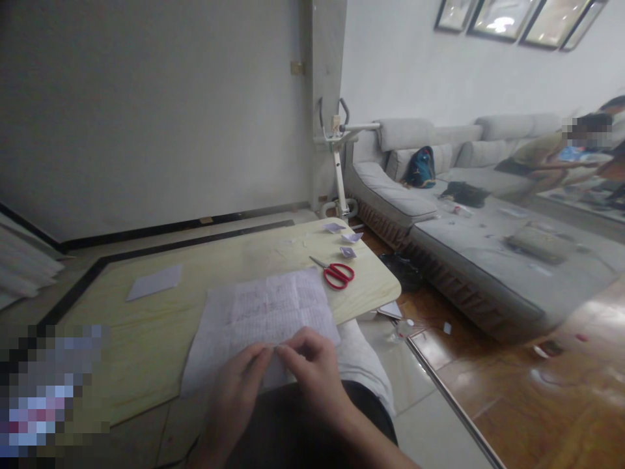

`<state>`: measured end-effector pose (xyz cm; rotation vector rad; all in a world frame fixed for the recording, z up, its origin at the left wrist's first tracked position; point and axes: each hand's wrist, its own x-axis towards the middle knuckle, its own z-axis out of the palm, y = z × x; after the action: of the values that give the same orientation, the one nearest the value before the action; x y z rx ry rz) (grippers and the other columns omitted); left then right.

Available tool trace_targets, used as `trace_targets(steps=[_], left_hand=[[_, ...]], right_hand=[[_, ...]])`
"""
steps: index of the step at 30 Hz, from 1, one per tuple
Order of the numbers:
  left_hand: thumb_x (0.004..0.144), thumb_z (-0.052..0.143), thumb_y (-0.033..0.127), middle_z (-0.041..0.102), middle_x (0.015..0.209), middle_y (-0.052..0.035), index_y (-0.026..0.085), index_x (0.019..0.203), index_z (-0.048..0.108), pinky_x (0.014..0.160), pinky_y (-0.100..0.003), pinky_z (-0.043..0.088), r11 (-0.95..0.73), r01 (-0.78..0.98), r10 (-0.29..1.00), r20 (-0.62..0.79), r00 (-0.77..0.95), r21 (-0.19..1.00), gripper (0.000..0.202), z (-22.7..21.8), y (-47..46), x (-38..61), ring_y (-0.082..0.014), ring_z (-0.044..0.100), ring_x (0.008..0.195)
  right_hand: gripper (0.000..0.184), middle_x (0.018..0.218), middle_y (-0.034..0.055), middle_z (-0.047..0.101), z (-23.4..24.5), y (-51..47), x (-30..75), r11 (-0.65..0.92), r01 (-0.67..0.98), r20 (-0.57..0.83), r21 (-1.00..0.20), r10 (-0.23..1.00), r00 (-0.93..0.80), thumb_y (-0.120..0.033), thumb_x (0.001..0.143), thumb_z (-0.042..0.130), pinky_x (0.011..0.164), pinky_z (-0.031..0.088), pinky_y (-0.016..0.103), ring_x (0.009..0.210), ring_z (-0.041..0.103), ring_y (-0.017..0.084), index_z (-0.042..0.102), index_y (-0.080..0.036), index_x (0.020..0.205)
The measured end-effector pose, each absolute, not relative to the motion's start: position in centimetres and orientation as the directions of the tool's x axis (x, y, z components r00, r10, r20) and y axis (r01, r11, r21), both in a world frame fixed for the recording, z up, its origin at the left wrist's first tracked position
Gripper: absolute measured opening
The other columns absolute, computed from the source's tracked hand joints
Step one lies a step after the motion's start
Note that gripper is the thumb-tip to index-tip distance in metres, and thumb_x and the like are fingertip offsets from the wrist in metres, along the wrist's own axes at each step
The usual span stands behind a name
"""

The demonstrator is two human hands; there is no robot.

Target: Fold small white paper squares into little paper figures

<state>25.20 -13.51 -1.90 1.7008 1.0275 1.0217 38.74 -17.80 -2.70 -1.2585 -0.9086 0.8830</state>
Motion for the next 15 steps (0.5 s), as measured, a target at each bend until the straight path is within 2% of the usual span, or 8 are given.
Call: trace_targets(steps=[4,6,10,15], left_hand=[[0.092,0.055,0.032,0.073,0.071,-0.0034,0.019,0.073,0.072,0.065,-0.026,0.054,-0.362,0.214,0.899,0.279,0.338,0.907,0.028,-2.3,-13.34,24.99,-0.0209,0.069,0.069],[0.093,0.054,0.029,0.075,0.075,-0.0052,0.019,0.079,0.073,0.068,-0.027,0.055,-0.439,0.234,0.867,0.34,0.366,0.868,0.026,-2.55,-13.1,24.78,-0.0217,0.071,0.073],[0.094,0.052,0.024,0.077,0.081,-0.0069,0.021,0.085,0.075,0.073,-0.028,0.056,-0.543,0.248,0.802,0.407,0.438,0.802,0.025,-2.69,-12.99,24.61,-0.0224,0.073,0.08],[0.094,0.053,0.035,0.075,0.077,-0.0047,0.021,0.083,0.072,0.068,-0.027,0.055,-0.402,0.204,0.874,0.307,0.378,0.893,0.026,-2.41,-13.74,25.17,-0.0218,0.072,0.076]], right_hand=[[0.021,0.063,-0.0006,0.059,-2.74,-18.04,38.38,0.183,0.201,0.25,-0.962,0.887,0.389,-0.027,0.084,0.067,0.061,0.045,0.027,0.063,0.053,0.015,0.063,-0.019,0.065],[0.02,0.065,0.0,0.06,-2.82,-18.13,38.22,0.215,0.275,0.307,-0.937,0.882,0.357,-0.027,0.087,0.063,0.061,0.046,0.027,0.064,0.054,0.016,0.061,-0.019,0.068],[0.02,0.066,-0.0003,0.059,-3.01,-18.31,38.15,0.252,0.334,0.361,-0.908,0.874,0.324,-0.024,0.09,0.06,0.062,0.046,0.027,0.063,0.054,0.015,0.057,-0.02,0.07],[0.024,0.064,-0.0012,0.056,-2.94,-18.52,38.4,0.267,0.303,0.367,-0.915,0.863,0.347,-0.026,0.091,0.059,0.06,0.045,0.026,0.062,0.054,0.015,0.054,-0.02,0.068]])
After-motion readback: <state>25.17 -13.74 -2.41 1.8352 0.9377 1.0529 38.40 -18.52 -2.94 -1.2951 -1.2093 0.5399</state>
